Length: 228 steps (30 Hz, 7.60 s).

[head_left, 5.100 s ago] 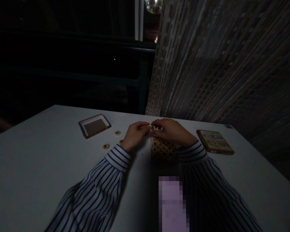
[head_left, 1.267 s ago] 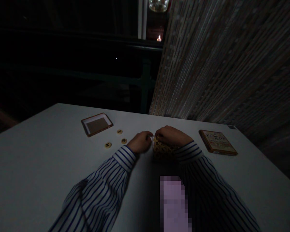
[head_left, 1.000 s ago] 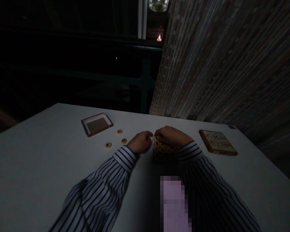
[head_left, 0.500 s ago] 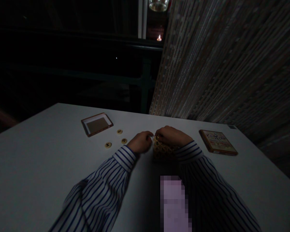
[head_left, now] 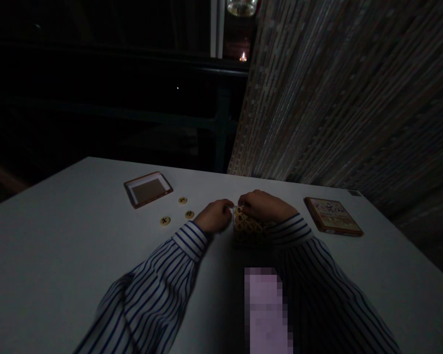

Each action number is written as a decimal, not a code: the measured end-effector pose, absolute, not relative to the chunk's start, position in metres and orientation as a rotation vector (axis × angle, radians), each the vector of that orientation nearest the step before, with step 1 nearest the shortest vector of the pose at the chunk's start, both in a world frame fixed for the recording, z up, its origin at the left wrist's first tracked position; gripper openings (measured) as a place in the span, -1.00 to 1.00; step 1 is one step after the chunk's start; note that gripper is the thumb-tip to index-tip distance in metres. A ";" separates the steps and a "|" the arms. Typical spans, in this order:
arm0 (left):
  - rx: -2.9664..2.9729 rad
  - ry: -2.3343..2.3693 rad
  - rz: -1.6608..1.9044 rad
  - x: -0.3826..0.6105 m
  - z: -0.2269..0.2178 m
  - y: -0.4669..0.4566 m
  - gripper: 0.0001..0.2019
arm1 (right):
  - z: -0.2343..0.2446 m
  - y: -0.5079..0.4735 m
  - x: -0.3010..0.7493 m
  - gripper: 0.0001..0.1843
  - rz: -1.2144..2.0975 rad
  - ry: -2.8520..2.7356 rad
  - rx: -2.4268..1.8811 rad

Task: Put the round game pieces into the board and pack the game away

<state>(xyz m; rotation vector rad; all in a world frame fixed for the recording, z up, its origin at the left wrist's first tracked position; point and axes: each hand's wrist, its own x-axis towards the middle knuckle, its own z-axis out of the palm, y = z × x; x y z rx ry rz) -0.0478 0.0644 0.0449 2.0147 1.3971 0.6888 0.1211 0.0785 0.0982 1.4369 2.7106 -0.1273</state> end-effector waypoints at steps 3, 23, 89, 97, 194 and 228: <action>2.057 1.364 0.663 -0.048 0.046 0.064 -0.68 | 0.104 0.079 0.125 -0.68 -0.145 2.703 1.470; 2.131 1.387 0.754 -0.051 0.057 0.065 -0.70 | 0.135 0.065 0.131 -0.66 0.258 2.722 1.598; 2.122 1.962 0.771 -0.198 0.025 0.018 -0.74 | 0.095 0.058 -0.018 -0.67 0.049 2.902 1.053; 2.121 1.936 0.951 -0.189 0.036 0.013 -0.74 | 0.096 0.057 -0.008 -0.63 -0.001 2.962 1.094; 1.229 0.996 1.198 -0.029 0.094 0.067 -0.73 | 0.129 0.063 0.137 -0.71 -0.300 3.166 1.708; 1.452 1.086 1.084 -0.025 0.091 0.065 -0.79 | 0.127 0.062 0.139 -0.76 -0.393 3.114 1.686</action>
